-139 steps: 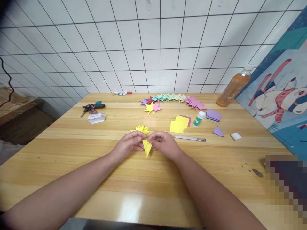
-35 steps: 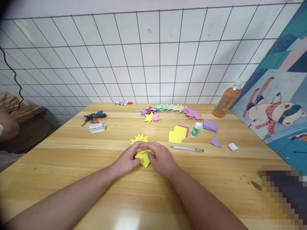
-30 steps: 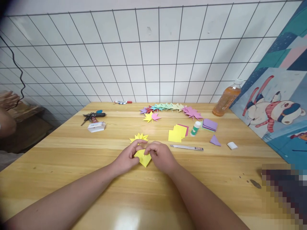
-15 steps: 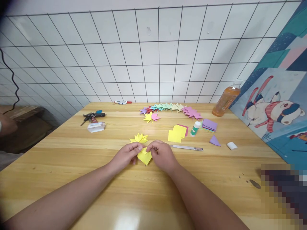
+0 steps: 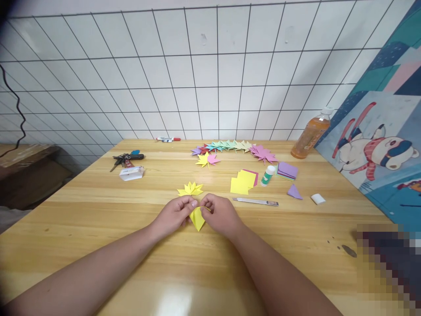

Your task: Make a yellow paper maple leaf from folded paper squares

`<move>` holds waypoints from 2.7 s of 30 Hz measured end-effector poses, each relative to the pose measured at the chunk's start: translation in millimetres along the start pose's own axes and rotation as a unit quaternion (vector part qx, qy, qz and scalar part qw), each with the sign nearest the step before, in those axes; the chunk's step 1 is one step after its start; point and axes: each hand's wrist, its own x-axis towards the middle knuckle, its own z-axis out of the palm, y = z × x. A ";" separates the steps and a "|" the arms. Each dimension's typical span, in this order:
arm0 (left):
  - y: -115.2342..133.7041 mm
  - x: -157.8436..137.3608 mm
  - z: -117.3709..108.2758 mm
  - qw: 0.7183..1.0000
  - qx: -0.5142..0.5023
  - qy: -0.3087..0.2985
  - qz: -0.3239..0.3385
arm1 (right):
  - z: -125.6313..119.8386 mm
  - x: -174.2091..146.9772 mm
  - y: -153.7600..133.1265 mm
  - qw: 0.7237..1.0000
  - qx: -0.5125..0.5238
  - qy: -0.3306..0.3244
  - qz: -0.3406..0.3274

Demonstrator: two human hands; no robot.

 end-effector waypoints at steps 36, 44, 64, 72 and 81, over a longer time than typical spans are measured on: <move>-4.2 5.9 -5.2 0.993 -0.097 0.071 -0.004 | -10.5 2.6 -1.3 0.953 0.272 -0.073 0.108; -3.6 3.0 -1.5 0.997 -0.076 0.021 -0.026 | -2.5 3.4 2.8 0.995 0.068 -0.025 0.065; -8.1 1.1 -1.4 0.998 -0.059 -0.005 -0.025 | -10.5 5.3 2.5 0.969 0.222 -0.013 0.106; -5.8 -0.7 0.2 0.998 -0.050 -0.010 -0.025 | -9.7 4.6 -0.3 0.972 0.202 -0.047 0.107; -2.4 -5.3 -0.2 0.998 -0.010 -0.047 0.031 | -6.2 3.9 6.5 0.986 0.130 -0.051 0.095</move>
